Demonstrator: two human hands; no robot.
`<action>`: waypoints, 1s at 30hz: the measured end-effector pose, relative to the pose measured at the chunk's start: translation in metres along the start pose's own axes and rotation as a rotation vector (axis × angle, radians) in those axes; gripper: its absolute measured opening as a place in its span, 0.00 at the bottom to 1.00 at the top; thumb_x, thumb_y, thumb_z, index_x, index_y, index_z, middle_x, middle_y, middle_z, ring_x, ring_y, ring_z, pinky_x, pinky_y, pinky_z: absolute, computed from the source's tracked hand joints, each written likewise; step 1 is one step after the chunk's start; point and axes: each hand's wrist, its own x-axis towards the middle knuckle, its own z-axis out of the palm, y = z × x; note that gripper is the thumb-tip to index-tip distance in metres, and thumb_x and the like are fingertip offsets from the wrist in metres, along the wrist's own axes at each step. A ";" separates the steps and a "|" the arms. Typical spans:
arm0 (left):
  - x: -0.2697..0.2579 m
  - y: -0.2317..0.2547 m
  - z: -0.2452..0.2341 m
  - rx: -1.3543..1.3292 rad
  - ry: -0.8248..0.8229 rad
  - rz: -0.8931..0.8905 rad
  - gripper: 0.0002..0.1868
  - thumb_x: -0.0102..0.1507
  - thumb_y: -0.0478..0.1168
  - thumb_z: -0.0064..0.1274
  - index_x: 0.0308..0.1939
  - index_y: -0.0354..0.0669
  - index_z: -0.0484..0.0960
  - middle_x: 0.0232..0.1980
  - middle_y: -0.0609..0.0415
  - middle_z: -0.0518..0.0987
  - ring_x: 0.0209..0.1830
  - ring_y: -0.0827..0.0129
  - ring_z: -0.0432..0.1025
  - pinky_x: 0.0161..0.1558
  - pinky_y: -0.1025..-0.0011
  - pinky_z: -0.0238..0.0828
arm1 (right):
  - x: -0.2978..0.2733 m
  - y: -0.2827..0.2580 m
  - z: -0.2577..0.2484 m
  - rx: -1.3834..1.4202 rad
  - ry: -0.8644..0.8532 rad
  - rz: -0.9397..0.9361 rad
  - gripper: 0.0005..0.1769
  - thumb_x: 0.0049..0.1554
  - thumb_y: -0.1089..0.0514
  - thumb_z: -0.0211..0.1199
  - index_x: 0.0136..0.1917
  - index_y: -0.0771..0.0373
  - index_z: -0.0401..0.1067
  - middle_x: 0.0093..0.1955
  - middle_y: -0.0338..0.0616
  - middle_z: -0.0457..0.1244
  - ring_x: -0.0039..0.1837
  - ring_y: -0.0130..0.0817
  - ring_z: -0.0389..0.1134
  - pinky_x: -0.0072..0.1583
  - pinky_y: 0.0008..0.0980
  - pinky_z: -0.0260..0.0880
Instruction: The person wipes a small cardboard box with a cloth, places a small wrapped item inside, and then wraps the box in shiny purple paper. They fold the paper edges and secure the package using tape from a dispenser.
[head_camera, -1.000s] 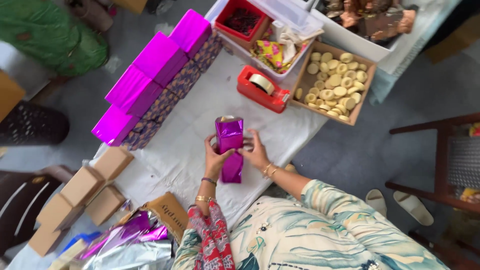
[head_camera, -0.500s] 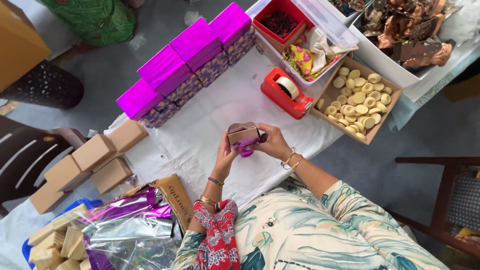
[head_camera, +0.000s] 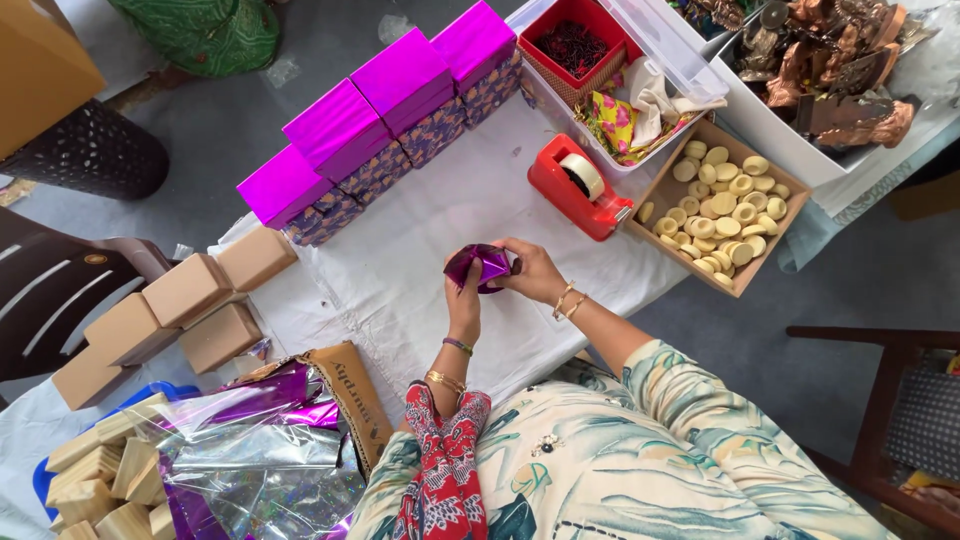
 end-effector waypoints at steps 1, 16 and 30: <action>0.001 -0.001 0.002 0.003 0.003 -0.006 0.14 0.70 0.42 0.53 0.57 0.40 0.75 0.54 0.59 0.76 0.56 0.74 0.70 0.60 0.74 0.65 | 0.001 0.000 -0.001 0.003 -0.003 0.006 0.28 0.44 0.64 0.77 0.58 0.62 0.75 0.44 0.34 0.67 0.37 0.19 0.63 0.40 0.23 0.68; 0.013 -0.021 0.016 0.113 0.058 -0.052 0.17 0.72 0.46 0.49 0.59 0.40 0.73 0.53 0.57 0.76 0.55 0.73 0.69 0.60 0.72 0.65 | 0.015 0.020 0.013 -0.170 0.292 -0.104 0.13 0.64 0.52 0.56 0.53 0.62 0.74 0.46 0.54 0.68 0.48 0.53 0.70 0.48 0.44 0.69; 0.008 0.016 0.030 0.715 0.153 0.213 0.28 0.73 0.42 0.39 0.79 0.51 0.58 0.69 0.40 0.71 0.67 0.48 0.70 0.63 0.57 0.69 | 0.003 0.025 0.011 -0.210 0.409 -0.309 0.18 0.60 0.48 0.70 0.52 0.60 0.68 0.53 0.41 0.61 0.46 0.32 0.67 0.42 0.30 0.70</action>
